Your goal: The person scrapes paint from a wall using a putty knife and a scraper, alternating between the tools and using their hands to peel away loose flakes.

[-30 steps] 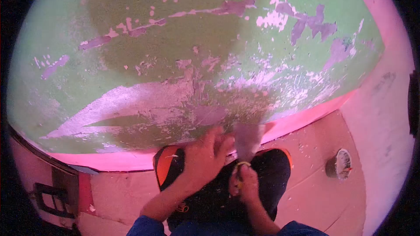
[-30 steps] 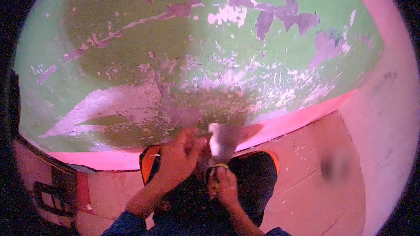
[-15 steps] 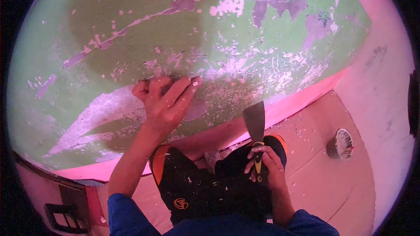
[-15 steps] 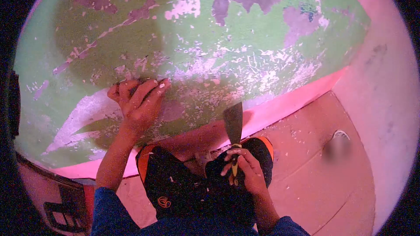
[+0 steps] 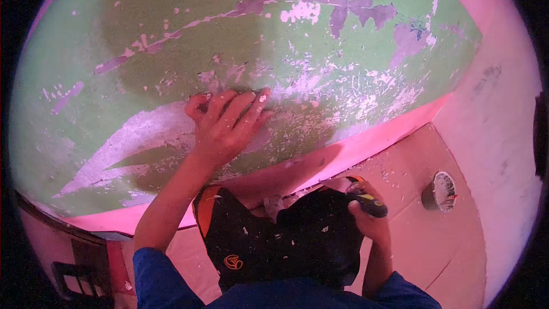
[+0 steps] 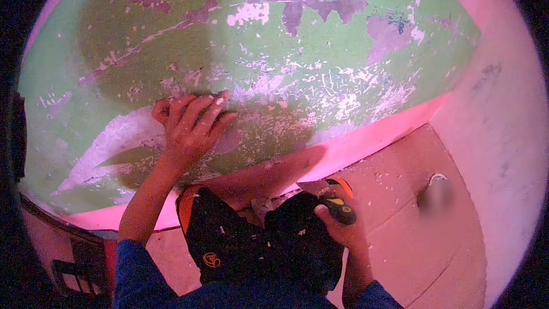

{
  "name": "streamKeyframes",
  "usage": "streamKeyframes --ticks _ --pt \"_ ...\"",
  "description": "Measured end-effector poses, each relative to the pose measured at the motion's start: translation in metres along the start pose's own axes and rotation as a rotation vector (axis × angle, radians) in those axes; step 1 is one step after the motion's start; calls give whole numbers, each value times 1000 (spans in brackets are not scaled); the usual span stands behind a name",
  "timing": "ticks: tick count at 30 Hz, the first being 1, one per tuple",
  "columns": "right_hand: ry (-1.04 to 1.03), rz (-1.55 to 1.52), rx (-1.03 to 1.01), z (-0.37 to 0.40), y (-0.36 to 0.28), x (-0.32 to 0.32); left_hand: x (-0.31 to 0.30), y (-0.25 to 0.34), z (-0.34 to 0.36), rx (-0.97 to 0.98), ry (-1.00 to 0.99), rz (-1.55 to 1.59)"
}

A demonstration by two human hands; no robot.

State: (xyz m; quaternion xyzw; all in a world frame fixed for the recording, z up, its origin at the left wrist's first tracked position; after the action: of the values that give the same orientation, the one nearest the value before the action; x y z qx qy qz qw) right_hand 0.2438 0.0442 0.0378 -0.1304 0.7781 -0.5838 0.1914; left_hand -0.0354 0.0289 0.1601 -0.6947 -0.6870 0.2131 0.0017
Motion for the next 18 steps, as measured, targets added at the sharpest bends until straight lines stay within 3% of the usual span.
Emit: streamKeyframes --ticks 1,2,5,6,7,9,10,12,13,14,15,16,18 --pt "31 288 -168 -7 -17 -5 0 1 1 3 13 -18" --pt "31 280 -70 -13 -28 -9 0 1 2 -5 12 -22" --pt "115 238 -59 -25 -45 -21 0 0 3 46 63 -9" --pt "99 556 -313 -32 -54 -29 0 0 3 42 69 6" --pt "97 561 -315 -40 -52 -29 0 0 4 38 75 21" --pt "375 378 -621 -48 -63 -39 4 0 7 0 65 22" --pt "373 384 -621 -57 -73 -37 6 0 8 -33 48 26" --pt "520 -144 -668 -74 -103 -43 7 0 7 -44 45 5" --pt "369 -354 -774 -83 -118 -49 8 0 7 -51 38 -19" --pt "396 -502 -816 -86 -141 -48 8 1 6 -55 43 -14" --pt "257 -605 -980 -87 -166 -51 7 2 5 -69 40 -15" --pt "233 -627 -1115 -86 -186 -52 7 2 6 -82 35 -16" --pt "112 -692 -1168 -97 -195 -51 7 1 7 -71 58 -16"
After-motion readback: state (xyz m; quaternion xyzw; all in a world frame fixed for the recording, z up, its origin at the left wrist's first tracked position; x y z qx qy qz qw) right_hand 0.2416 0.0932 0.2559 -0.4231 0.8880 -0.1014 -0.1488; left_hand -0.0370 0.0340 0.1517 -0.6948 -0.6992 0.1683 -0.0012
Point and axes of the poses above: each hand's wrist, its own z-axis away from the middle knuckle, its own x-axis out of the palm, y = z × x, the point moved 4 cm from there along -z, towards the middle knuckle, and after that the axes turned 5 degrees about -x, right-handed, at the moved point
